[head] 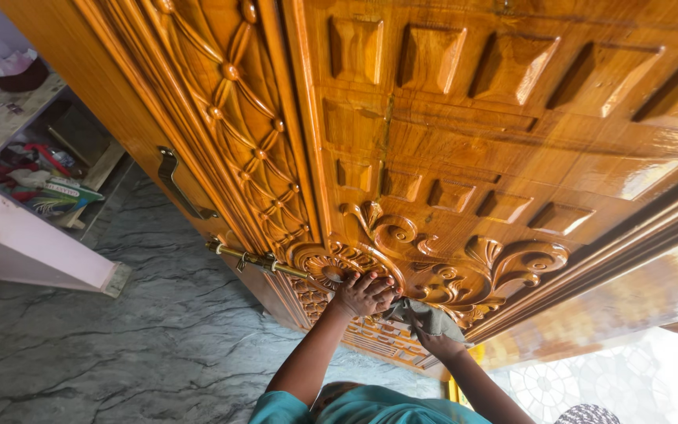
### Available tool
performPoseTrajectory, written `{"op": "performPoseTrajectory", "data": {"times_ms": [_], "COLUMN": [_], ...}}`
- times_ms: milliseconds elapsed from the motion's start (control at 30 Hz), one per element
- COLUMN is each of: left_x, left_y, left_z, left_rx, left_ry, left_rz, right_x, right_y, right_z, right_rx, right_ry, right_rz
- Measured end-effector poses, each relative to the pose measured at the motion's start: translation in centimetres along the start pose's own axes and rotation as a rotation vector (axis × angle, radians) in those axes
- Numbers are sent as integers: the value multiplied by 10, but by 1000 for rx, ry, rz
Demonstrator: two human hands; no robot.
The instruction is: The person wipes the surface of a large, ornate wooden door using a grey cloth. They systematically clean the carved panels, the flat sections, and the area around the metal handle and latch.
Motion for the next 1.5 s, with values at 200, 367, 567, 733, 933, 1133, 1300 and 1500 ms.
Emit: {"op": "performPoseTrajectory", "data": {"times_ms": [200, 367, 567, 733, 933, 1133, 1300, 1500], "left_x": [6, 11, 18, 19, 19, 13, 9, 2], "left_y": [-5, -14, -21, -21, -24, -16, -5, 17], "left_z": [1, 0, -1, 0, 1, 3, 12, 24], "left_rx": [5, 12, 28, 41, 37, 45, 101, 177], "left_ry": [-2, -3, 5, 16, 17, -8, 22, 43], "left_rz": [3, 27, 44, 35, 43, -7, -92, -251], "right_x": [33, 25, 70, 138, 210, 143, 54, 26], "right_y": [33, 63, 95, 96, 69, 82, 106, 144], "right_z": [27, 72, 120, 208, 227, 186, 111, 90], "right_rx": [-30, -295, -334, -610, -650, -584, -322, -322], "right_ry": [-134, -127, 513, 61, 298, 272, 459, -59], "right_rz": [160, -90, 300, 574, 682, 693, 391, 139]}}
Point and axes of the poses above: each hand's wrist, its own y-axis away from the middle knuckle, its own x-axis out of the back of the hand, z = x × y, the point moved 7 cm from there along -y, towards the middle knuckle, and after that the axes turned 6 degrees about x, right-handed, at the moved point
